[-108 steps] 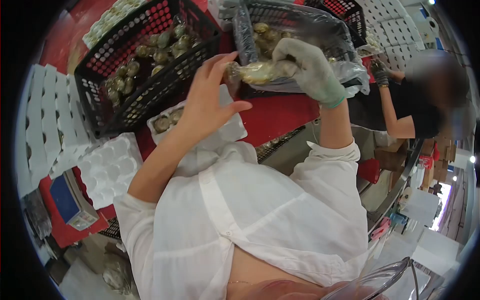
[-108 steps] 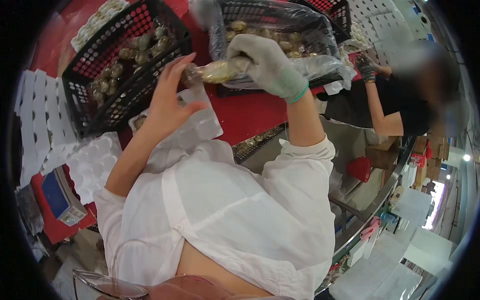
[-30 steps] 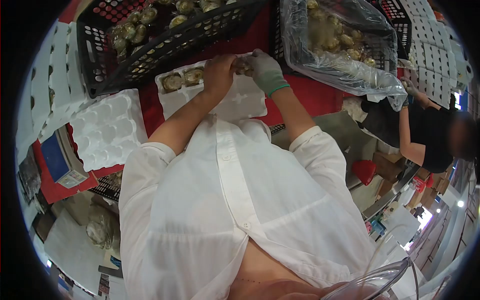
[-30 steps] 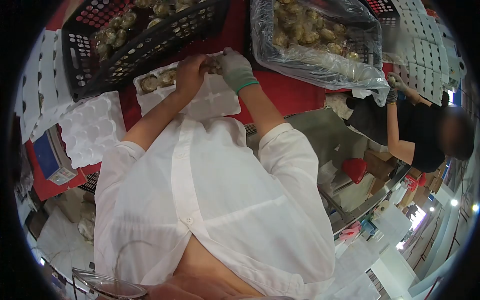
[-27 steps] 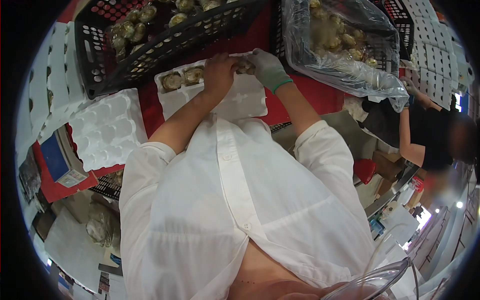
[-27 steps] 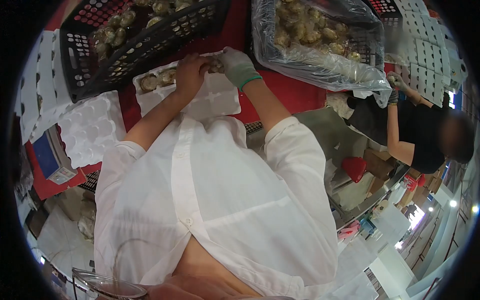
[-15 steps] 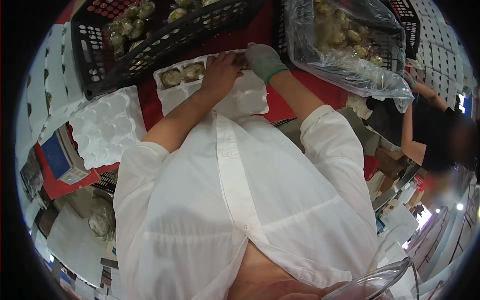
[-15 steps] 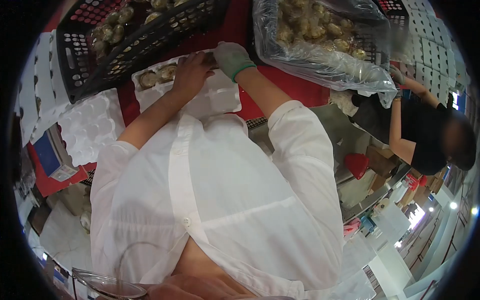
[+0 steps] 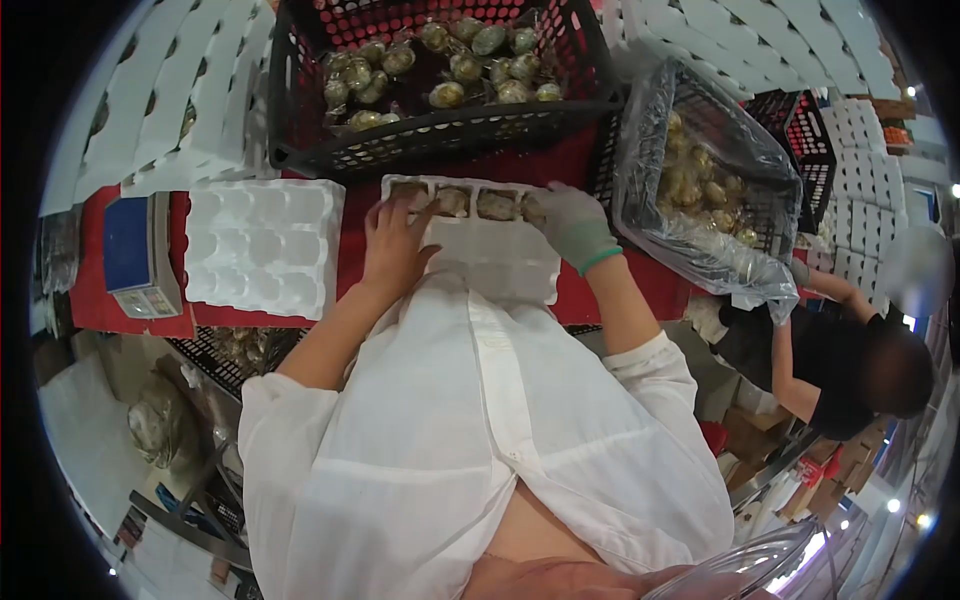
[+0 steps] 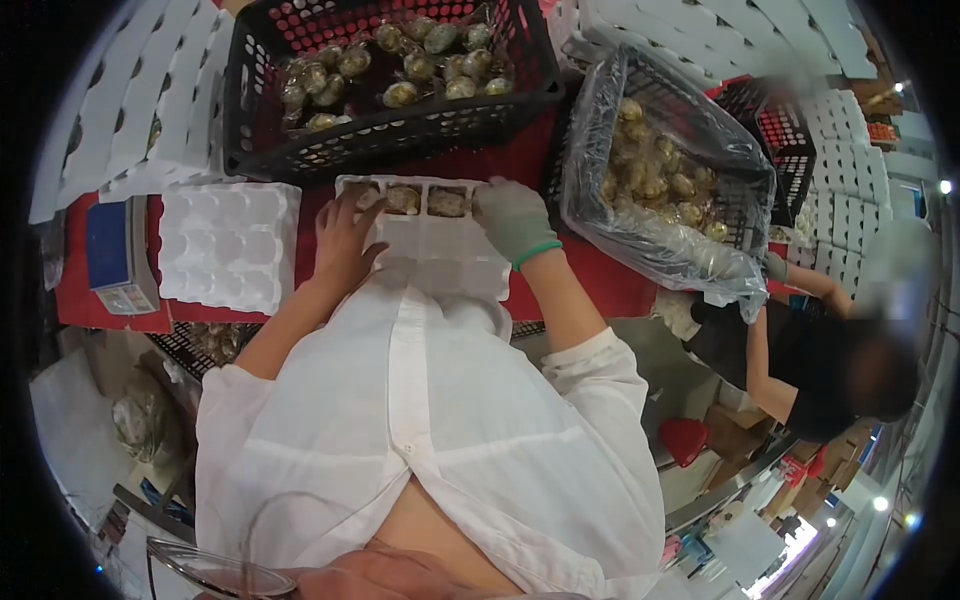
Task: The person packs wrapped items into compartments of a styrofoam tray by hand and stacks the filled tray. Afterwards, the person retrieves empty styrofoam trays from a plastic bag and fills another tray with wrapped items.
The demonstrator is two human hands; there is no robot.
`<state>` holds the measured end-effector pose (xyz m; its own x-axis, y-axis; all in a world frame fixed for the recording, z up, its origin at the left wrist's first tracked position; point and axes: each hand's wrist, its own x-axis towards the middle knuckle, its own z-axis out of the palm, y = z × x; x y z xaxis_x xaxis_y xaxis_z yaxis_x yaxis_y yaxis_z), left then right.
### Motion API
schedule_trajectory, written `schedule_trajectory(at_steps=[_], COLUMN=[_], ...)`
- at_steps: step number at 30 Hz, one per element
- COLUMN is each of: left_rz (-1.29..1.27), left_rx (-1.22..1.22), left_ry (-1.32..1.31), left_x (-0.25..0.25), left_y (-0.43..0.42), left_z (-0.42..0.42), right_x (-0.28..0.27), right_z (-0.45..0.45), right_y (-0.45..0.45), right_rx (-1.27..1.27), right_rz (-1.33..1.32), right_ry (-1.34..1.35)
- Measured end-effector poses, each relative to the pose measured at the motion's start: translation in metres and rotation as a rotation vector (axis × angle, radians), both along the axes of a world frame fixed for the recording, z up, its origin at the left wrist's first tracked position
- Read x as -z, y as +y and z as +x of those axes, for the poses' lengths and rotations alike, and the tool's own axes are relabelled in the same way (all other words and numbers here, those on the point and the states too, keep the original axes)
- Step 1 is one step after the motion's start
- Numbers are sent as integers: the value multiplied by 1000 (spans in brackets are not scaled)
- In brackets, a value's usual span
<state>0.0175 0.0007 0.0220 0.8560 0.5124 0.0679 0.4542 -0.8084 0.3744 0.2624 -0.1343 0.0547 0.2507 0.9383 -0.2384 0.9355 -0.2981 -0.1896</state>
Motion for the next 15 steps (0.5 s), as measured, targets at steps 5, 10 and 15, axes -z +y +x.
schedule_trajectory(at_steps=[5,10,15], left_rz=[-108,-154,-195], left_rx=[-110,-167,-199], left_ry=[-64,-89,-9], left_x=[67,65,64], left_y=[-2,-2,-1], left_z=[-19,-4,-4], right_x=[-99,-61,9], right_z=[6,104,119], right_y=[80,181,234], right_rx=[59,-24,-282], right_rz=[529,133,-559], right_ry=[39,-110,-181])
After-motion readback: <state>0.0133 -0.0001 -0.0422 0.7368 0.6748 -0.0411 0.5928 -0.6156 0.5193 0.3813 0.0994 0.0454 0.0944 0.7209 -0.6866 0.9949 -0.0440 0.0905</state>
